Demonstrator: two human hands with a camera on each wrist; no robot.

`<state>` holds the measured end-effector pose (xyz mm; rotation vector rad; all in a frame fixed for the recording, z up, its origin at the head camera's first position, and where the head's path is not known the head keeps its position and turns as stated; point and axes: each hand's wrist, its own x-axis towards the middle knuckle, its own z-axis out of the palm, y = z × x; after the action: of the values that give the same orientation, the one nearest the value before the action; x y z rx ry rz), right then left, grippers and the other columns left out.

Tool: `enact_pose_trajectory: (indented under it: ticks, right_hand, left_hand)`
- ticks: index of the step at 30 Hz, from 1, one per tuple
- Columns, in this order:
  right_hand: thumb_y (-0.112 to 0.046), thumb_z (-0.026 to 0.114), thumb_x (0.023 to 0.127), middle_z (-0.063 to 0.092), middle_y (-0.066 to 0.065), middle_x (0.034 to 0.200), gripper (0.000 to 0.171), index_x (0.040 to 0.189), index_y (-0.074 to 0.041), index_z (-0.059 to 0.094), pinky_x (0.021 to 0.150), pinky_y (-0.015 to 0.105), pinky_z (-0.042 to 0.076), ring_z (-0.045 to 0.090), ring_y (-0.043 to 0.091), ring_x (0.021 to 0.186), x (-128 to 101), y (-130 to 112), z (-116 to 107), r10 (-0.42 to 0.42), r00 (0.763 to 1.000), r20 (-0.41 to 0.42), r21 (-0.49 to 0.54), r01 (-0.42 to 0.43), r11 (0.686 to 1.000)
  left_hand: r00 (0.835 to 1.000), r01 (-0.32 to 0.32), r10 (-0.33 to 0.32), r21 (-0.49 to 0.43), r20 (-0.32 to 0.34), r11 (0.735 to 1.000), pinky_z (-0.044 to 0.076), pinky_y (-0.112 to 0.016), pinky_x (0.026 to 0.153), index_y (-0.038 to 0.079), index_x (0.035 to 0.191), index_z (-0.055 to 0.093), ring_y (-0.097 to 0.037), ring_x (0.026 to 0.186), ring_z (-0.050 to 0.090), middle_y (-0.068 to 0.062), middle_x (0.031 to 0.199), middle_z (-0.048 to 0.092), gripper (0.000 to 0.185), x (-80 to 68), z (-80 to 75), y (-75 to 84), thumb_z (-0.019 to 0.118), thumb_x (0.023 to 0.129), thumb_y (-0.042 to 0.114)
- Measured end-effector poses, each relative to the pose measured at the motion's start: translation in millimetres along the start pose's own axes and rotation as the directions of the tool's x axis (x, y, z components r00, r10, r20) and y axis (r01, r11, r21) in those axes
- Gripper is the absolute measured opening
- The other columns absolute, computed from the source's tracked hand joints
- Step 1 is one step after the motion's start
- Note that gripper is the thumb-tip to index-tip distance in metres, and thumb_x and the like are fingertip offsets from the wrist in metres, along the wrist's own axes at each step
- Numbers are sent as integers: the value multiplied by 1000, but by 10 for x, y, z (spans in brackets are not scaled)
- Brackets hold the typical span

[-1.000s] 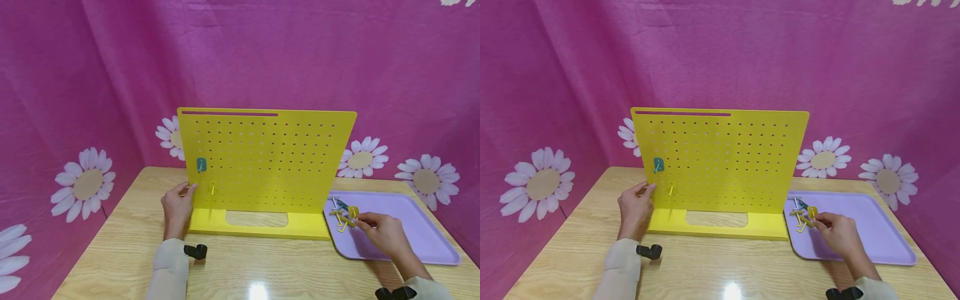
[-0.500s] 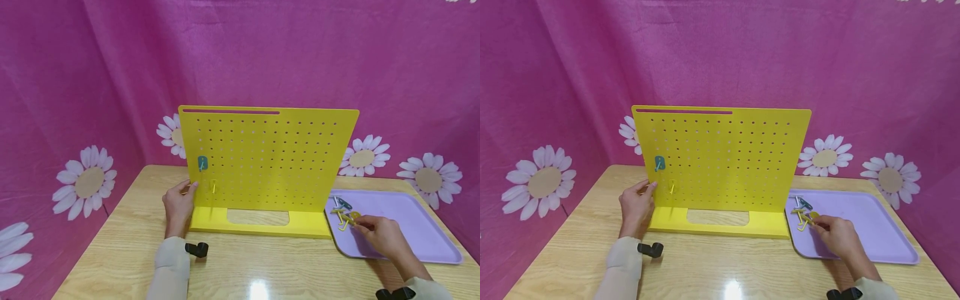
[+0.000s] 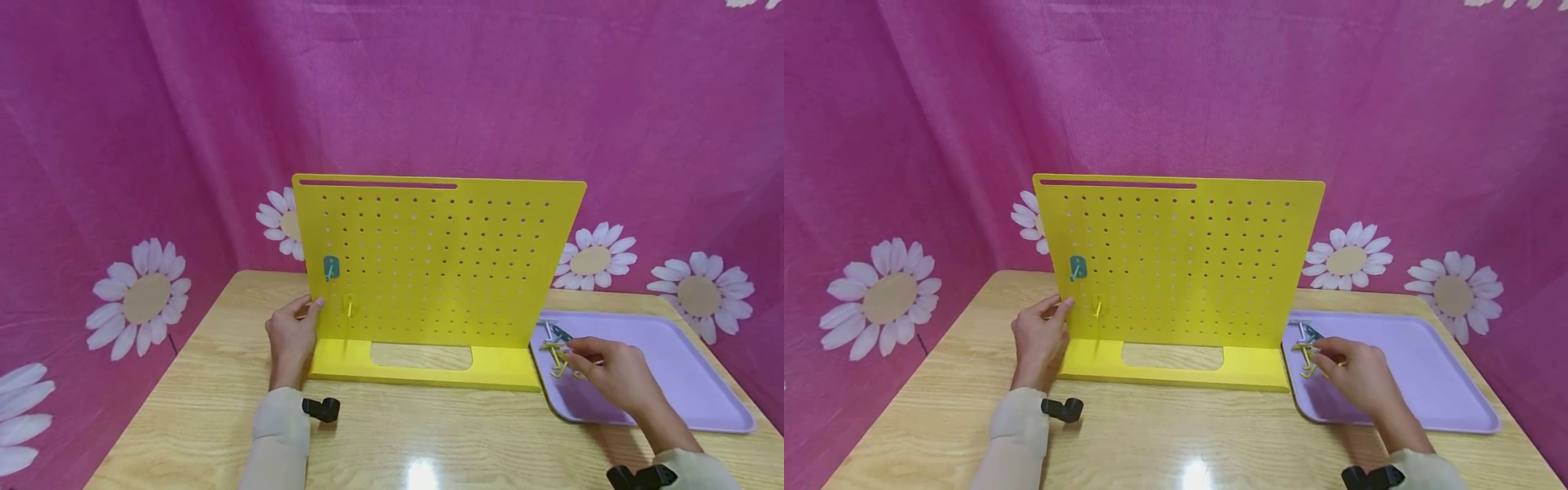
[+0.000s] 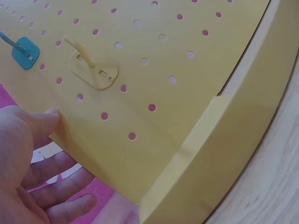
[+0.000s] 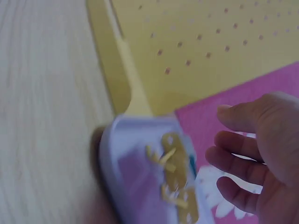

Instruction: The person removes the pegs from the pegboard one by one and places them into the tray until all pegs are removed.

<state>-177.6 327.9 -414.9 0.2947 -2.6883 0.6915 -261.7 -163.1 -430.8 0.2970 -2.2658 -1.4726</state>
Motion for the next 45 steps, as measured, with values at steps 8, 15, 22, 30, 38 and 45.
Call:
enact_pose_trajectory:
  ticks: [8,15,22,30,38,45]
  right_hand:
    - [-8,79,86,75,5,90,18,104,-3,77,58,24,54,66,9,71,153,-401,2,-39,998,-56,145,47,988]
    - [-9,75,90,75,8,96,18,106,0,77,65,28,55,68,18,79,325,-774,140,-35,998,-61,222,48,974]
    - [-12,73,93,74,8,100,20,109,0,75,67,30,55,68,22,84,520,-1177,404,-34,999,12,352,27,936]
    - [-9,74,91,74,6,99,20,109,1,75,67,31,55,68,19,82,699,-1550,790,-110,993,38,481,78,873]
    - [-8,73,92,74,5,98,21,110,1,75,68,30,55,66,18,82,785,-1818,1042,-139,988,63,571,78,817]
    - [-11,73,93,73,4,99,23,113,0,74,69,31,55,67,18,84,837,-2058,1245,-128,986,104,618,37,785]
  left_hand:
    - [1000,-12,12,10,-2,1000,52,-44,86,6,121,73,-32,101,65,-17,102,73,37,8,-8,-27,72,94,31]
    - [1000,-2,2,6,7,1000,53,-44,87,6,123,72,-32,102,65,-17,104,73,38,-1,-13,1,71,95,32]
    - [1000,0,0,2,19,1000,55,-43,85,6,125,71,-30,98,68,-16,106,73,40,9,-13,-8,71,95,33]
    - [1000,-10,10,-18,-12,1000,54,-43,83,7,119,74,-30,95,68,-16,100,74,34,17,0,-21,74,93,29]
    - [999,-28,27,-17,-25,999,52,-42,85,7,118,75,-31,101,64,-16,97,74,33,18,-5,-9,75,92,28]
    - [1000,-14,14,-6,-16,1000,54,-43,84,6,120,74,-30,96,67,-16,99,74,36,10,-6,-11,74,93,31]
